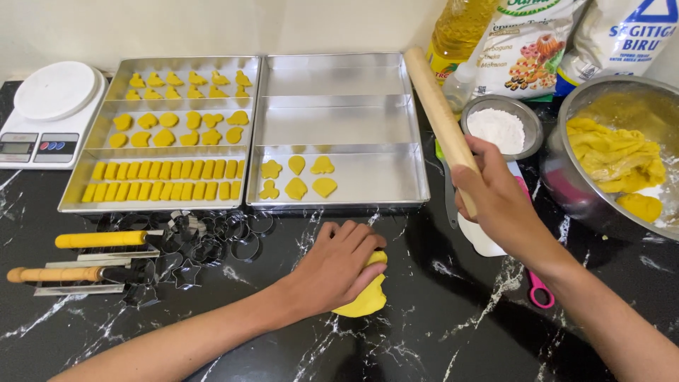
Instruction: Rolling out cookie dough with a wooden rolling pin on a kitchen counter.
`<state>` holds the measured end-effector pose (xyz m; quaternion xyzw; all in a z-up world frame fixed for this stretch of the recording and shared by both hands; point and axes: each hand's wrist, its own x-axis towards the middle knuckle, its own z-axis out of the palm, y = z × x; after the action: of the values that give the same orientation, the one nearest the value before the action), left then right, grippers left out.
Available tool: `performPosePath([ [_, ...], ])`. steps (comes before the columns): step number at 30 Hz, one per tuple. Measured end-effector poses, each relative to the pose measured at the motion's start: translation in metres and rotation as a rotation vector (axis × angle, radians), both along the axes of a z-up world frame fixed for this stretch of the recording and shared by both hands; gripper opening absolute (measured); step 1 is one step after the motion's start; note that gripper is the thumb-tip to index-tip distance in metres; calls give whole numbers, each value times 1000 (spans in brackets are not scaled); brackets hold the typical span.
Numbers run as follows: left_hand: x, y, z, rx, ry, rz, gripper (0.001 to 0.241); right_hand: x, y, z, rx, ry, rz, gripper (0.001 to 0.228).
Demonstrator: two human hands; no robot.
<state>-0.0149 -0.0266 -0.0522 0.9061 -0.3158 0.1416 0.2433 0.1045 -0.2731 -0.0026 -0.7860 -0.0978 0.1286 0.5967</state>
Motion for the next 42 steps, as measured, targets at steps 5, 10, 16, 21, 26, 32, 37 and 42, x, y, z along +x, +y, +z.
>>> performPosePath([
  [5,10,16,9,97,-153,76,34,3,-6,-12,-167,-84,155,55],
  [10,7,56,56,-22,-389,208,31,-20,-4,-15,-281,-284,317,42],
  [16,-18,69,84,130,-609,493,40,-70,16,-7,-806,-357,454,38],
  [21,-24,62,45,186,-297,484,61,-95,23,-25,-519,-720,538,36],
  [26,-34,53,19,243,-122,421,65,-106,31,-23,-541,-788,461,37],
  [32,-29,54,16,236,-72,386,62,-95,31,-39,-546,-725,344,18],
  [37,-18,52,17,240,-49,357,58,-74,48,-17,-702,-790,423,35],
  [42,-10,58,15,151,75,338,68,-67,58,-23,-641,-902,334,56],
])
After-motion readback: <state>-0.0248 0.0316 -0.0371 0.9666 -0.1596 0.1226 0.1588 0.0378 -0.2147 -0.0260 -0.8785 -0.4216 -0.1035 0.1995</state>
